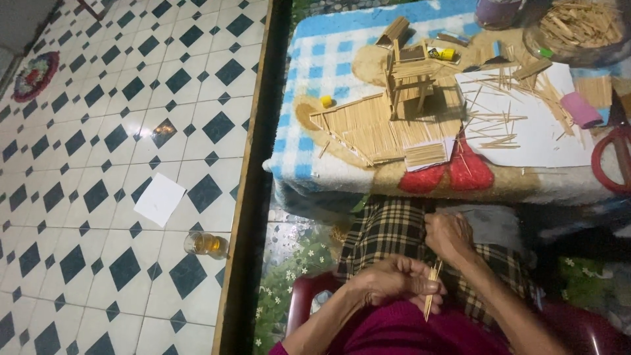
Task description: The person assembles a small wooden structure using thin wooden sticks, glue, and scissors. They cut sticks to size, apply glue, and attach pieces to a partially built model on a patterned cloth.
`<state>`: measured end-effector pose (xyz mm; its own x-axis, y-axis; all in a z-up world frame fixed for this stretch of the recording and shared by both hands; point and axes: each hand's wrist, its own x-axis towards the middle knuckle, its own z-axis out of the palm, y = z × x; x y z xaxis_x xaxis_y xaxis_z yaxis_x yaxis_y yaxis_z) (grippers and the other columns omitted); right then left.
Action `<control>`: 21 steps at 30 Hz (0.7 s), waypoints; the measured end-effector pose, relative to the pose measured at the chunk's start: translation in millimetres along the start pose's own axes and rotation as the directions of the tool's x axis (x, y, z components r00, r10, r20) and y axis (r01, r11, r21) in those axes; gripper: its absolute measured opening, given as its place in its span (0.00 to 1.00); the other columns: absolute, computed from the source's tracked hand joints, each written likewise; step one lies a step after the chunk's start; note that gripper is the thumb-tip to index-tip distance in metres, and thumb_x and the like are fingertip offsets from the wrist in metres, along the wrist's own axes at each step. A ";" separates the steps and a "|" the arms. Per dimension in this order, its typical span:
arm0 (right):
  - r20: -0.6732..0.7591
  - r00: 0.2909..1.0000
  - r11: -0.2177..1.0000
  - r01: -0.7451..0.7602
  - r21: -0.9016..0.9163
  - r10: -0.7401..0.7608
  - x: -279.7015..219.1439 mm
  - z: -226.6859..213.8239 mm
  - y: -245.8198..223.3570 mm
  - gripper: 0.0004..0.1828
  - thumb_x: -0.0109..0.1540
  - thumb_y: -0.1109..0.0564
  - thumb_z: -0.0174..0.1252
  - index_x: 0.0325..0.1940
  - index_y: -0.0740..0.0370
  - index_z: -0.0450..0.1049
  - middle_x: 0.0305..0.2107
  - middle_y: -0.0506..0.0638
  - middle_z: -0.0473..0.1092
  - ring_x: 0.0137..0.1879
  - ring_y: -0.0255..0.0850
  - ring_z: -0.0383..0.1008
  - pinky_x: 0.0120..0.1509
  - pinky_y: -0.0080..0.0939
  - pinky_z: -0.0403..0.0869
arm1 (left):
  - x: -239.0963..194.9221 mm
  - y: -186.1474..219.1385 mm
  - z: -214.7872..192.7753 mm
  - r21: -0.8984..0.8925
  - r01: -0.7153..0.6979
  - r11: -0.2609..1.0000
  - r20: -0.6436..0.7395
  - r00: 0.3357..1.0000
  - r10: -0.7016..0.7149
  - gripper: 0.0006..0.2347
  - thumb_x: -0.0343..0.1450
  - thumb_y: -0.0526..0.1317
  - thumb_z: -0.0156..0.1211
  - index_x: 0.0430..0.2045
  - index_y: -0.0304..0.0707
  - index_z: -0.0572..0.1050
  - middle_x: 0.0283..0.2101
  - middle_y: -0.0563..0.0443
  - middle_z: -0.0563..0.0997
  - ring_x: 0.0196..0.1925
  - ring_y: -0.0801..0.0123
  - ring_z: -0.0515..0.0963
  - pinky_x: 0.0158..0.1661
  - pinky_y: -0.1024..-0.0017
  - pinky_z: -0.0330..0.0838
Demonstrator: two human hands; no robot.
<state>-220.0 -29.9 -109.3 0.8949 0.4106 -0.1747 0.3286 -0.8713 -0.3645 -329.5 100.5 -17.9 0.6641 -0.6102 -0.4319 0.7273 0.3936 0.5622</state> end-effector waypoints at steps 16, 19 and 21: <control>0.442 0.801 0.891 -0.454 0.006 0.405 21.1 -60.7 -46.6 0.04 0.50 0.63 0.44 0.27 0.63 0.65 0.25 0.51 0.66 0.31 0.43 0.68 0.31 0.42 0.65 | 2.0 -1.5 -2.3 0.045 -0.032 0.998 0.036 0.999 0.031 0.08 0.63 0.32 0.57 0.29 0.24 0.71 0.28 0.38 0.74 0.29 0.61 0.76 0.30 0.68 0.74; 0.374 0.864 0.921 -0.385 0.059 0.338 26.5 -40.3 -27.1 0.01 0.46 0.64 0.44 0.19 0.61 0.62 0.19 0.49 0.64 0.26 0.41 0.65 0.29 0.41 0.61 | -0.6 2.0 0.5 0.059 -0.011 0.998 0.004 1.000 0.011 0.07 0.63 0.33 0.57 0.26 0.25 0.70 0.31 0.39 0.74 0.29 0.61 0.76 0.31 0.68 0.74; 0.429 0.851 0.891 -0.413 0.188 0.304 30.9 -29.1 -12.2 0.27 0.47 0.63 0.43 0.52 0.56 0.63 0.47 0.51 0.63 0.50 0.45 0.66 0.47 0.41 0.67 | 0.9 1.8 -1.0 0.074 0.002 0.997 0.020 1.000 -0.003 0.06 0.63 0.32 0.56 0.28 0.23 0.70 0.29 0.37 0.74 0.29 0.61 0.76 0.30 0.69 0.74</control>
<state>-187.5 -14.4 -83.6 0.7314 0.1999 -0.6520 -0.1339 -0.8954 -0.4246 -327.4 101.3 -18.0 0.6583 -0.6249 -0.4197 0.7137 0.3409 0.6119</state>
